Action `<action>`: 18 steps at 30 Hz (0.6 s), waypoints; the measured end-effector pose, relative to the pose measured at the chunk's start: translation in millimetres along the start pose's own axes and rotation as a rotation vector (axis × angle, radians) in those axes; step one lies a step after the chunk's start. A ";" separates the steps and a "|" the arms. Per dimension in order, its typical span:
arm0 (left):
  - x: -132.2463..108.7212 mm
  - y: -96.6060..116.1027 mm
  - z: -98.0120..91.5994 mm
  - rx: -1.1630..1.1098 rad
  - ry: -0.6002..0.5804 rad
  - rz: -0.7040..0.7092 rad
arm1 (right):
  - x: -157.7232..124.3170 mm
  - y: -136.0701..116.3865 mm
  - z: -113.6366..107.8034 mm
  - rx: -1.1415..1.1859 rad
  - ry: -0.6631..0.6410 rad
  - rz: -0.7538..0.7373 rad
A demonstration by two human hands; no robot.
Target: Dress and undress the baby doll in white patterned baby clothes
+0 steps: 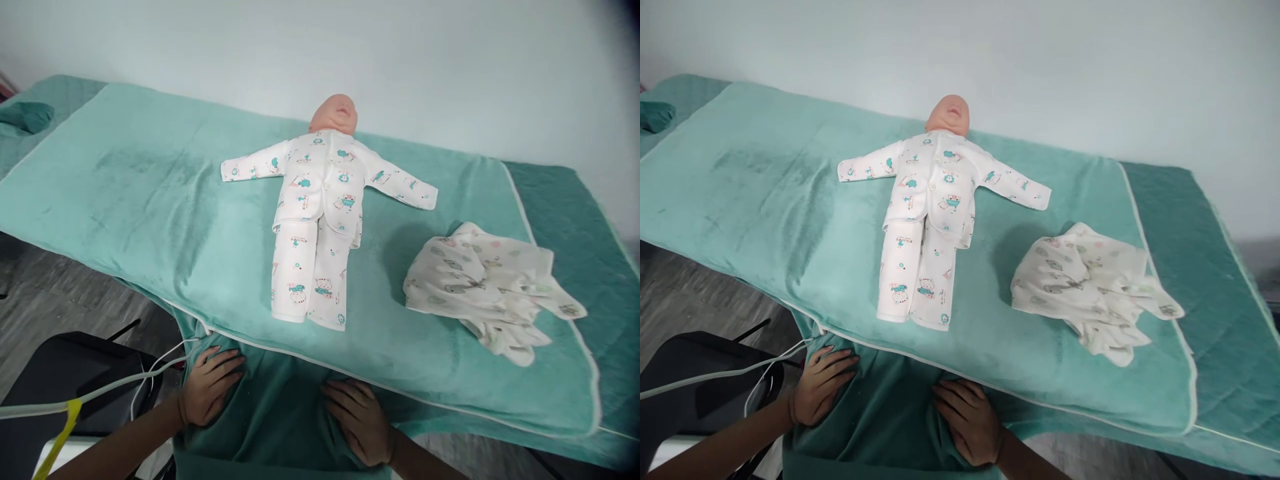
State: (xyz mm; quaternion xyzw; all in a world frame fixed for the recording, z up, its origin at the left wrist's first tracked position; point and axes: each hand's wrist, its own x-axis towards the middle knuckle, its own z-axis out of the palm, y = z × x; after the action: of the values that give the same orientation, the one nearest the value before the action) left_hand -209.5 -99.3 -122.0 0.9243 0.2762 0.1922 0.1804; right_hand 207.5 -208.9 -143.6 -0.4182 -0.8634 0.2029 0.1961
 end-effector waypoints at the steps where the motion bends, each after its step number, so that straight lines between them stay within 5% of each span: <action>1: 1.4 0.9 1.2 0.016 -0.010 0.001 | 2.7 0.3 -0.8 -0.015 -0.022 -0.020; 18: 2.8 -8.6 3.7 0.023 -0.017 0.089 | -1.0 10.5 -7.4 -0.085 0.069 -0.136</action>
State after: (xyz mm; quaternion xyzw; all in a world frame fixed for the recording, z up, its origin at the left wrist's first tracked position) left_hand -209.4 -91.8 -128.3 0.9393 0.2353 0.1888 0.1633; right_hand 218.6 -202.4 -143.0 -0.3734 -0.8904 0.1376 0.2211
